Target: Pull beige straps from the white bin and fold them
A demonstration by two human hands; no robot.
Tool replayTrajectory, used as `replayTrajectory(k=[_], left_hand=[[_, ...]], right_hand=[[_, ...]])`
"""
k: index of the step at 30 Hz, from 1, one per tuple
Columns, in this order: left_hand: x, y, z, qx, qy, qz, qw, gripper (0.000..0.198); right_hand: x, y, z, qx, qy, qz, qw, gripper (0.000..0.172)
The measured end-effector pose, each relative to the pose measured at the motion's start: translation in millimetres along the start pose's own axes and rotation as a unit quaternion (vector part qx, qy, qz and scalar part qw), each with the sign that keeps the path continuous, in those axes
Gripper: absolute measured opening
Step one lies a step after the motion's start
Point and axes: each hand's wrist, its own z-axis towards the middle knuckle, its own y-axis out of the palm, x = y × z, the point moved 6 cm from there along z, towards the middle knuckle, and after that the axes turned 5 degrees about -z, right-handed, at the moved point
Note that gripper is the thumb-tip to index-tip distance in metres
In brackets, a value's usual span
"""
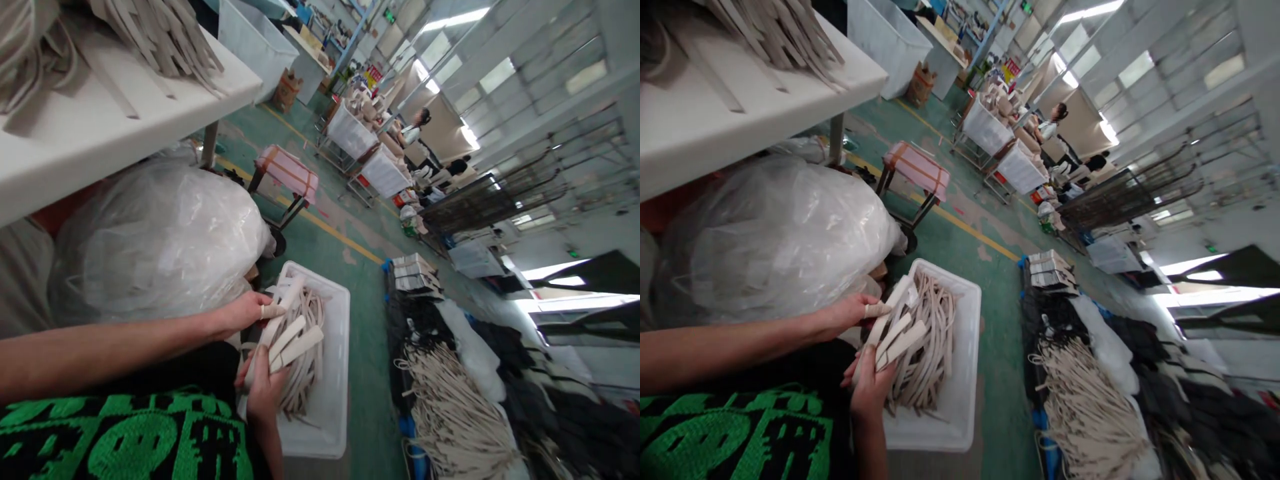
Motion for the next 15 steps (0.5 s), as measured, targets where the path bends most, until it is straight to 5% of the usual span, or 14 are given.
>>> replayTrajectory(k=[3, 6, 11, 15], left_hand=[[-42.3, -15.4, -3.8, 0.029, -0.076, -0.048, 0.996, 0.049], [-60.9, -22.1, -10.3, 0.042, -0.115, -0.068, 0.990, 0.048], [-63.6, -24.0, -6.6, 0.017, -0.112, -0.079, 0.990, 0.048], [-61.3, -41.0, 1.0, 0.078, -0.089, -0.083, 0.990, 0.045]], right_hand=[[19.1, -1.8, -4.8, 0.008, 0.059, -0.016, 0.998, 0.052], [19.0, 1.6, 1.5, -0.012, 0.078, -0.030, 0.996, 0.051], [5.4, 8.4, 17.7, -0.031, 0.035, -0.009, 0.999, 0.055], [15.2, 17.5, 4.1, -0.103, 0.057, 0.000, 0.993, 0.053]])
